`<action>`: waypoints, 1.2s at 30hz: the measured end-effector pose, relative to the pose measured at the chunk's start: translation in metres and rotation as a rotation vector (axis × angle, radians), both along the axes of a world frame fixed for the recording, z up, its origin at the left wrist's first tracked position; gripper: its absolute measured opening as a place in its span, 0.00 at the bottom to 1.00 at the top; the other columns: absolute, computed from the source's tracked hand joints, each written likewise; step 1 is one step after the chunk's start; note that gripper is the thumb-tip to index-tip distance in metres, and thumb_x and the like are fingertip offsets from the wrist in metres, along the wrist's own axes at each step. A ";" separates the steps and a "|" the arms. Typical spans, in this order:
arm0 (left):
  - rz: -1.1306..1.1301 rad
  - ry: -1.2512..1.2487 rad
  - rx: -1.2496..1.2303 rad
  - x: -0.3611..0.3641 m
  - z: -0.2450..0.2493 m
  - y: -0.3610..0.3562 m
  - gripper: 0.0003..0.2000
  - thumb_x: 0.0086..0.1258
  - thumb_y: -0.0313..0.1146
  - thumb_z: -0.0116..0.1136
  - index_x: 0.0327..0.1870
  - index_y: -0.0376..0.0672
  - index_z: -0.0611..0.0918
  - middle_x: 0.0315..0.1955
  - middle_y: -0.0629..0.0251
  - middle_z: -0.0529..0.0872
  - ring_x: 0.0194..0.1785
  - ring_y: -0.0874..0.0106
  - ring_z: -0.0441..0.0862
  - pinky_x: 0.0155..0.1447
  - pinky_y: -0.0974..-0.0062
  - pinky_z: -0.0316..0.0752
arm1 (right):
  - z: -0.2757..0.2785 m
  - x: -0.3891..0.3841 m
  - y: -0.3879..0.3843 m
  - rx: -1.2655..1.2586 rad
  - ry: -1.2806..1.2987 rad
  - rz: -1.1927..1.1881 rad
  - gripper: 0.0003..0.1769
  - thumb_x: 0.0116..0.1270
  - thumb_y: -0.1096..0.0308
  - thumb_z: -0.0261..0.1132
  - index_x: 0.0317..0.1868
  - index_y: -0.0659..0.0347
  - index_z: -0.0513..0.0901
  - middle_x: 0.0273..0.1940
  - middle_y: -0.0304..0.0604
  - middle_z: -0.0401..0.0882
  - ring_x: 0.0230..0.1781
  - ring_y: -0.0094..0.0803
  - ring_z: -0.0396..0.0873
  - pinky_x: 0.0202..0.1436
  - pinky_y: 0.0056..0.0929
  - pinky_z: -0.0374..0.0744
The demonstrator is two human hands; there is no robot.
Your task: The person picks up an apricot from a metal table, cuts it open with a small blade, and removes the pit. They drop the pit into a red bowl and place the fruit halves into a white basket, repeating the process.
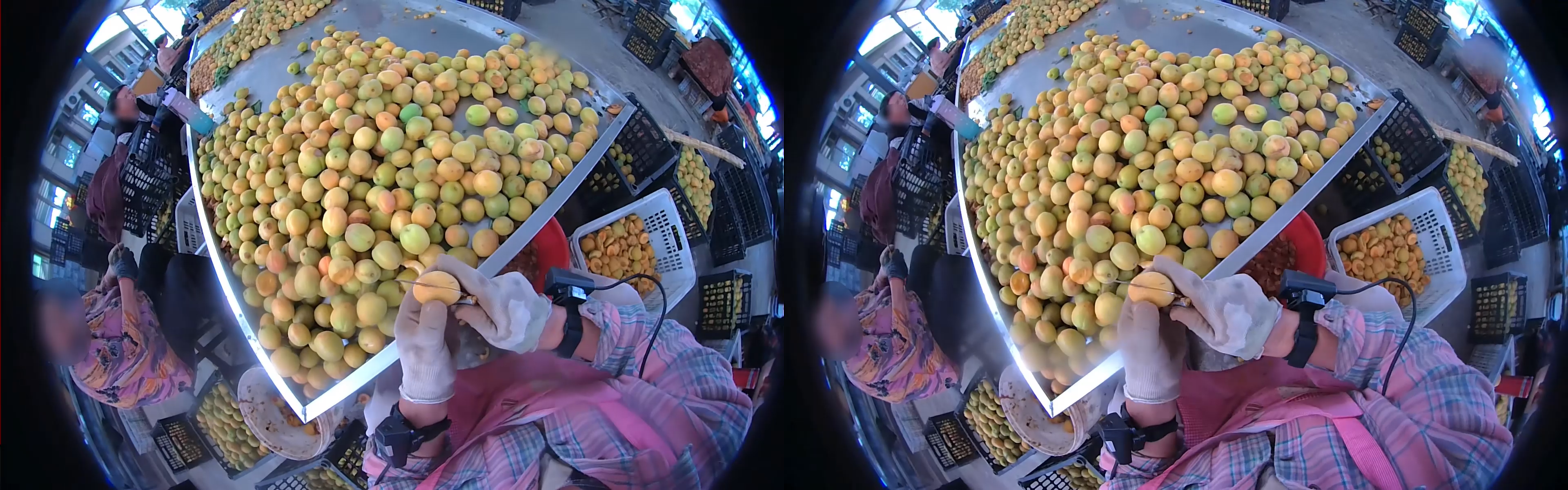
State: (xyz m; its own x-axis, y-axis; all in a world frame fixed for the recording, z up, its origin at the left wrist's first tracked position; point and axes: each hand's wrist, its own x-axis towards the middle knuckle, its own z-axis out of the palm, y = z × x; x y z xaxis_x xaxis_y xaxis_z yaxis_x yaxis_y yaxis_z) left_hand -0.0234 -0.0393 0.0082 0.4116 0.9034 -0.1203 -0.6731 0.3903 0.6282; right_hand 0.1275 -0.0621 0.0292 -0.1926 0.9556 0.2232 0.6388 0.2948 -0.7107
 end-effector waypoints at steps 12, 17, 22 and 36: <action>0.176 0.359 0.094 0.002 0.014 -0.004 0.23 0.71 0.28 0.55 0.64 0.27 0.69 0.50 0.60 0.80 0.51 0.75 0.78 0.58 0.77 0.73 | -0.003 -0.001 0.000 -0.073 -0.047 -0.002 0.36 0.63 0.66 0.65 0.70 0.59 0.64 0.38 0.47 0.86 0.33 0.46 0.84 0.36 0.37 0.81; 0.048 0.093 -0.099 0.002 0.012 -0.001 0.23 0.71 0.29 0.55 0.65 0.27 0.69 0.51 0.60 0.79 0.52 0.75 0.78 0.58 0.78 0.74 | -0.004 -0.003 -0.003 -0.101 -0.069 -0.025 0.36 0.63 0.66 0.66 0.70 0.59 0.64 0.37 0.46 0.86 0.32 0.46 0.84 0.35 0.36 0.81; 0.150 0.441 0.013 0.000 0.017 0.000 0.24 0.72 0.28 0.56 0.65 0.27 0.68 0.50 0.61 0.80 0.49 0.76 0.80 0.54 0.79 0.76 | -0.006 0.000 0.003 -0.118 -0.099 0.009 0.34 0.65 0.64 0.64 0.70 0.58 0.64 0.37 0.46 0.85 0.32 0.45 0.84 0.35 0.36 0.81; 0.174 0.462 0.134 0.005 0.008 0.000 0.21 0.72 0.29 0.56 0.63 0.30 0.70 0.49 0.63 0.79 0.49 0.77 0.77 0.53 0.80 0.75 | -0.007 0.004 0.005 -0.074 -0.075 0.018 0.34 0.63 0.66 0.64 0.70 0.56 0.65 0.39 0.44 0.85 0.33 0.46 0.84 0.36 0.38 0.82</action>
State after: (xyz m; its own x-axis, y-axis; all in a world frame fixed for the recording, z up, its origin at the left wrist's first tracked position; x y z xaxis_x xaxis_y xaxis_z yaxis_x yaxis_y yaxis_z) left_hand -0.0187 -0.0388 0.0165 0.1847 0.9738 -0.1323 -0.3613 0.1925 0.9124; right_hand 0.1313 -0.0573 0.0218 -0.2230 0.9652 0.1366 0.6863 0.2549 -0.6812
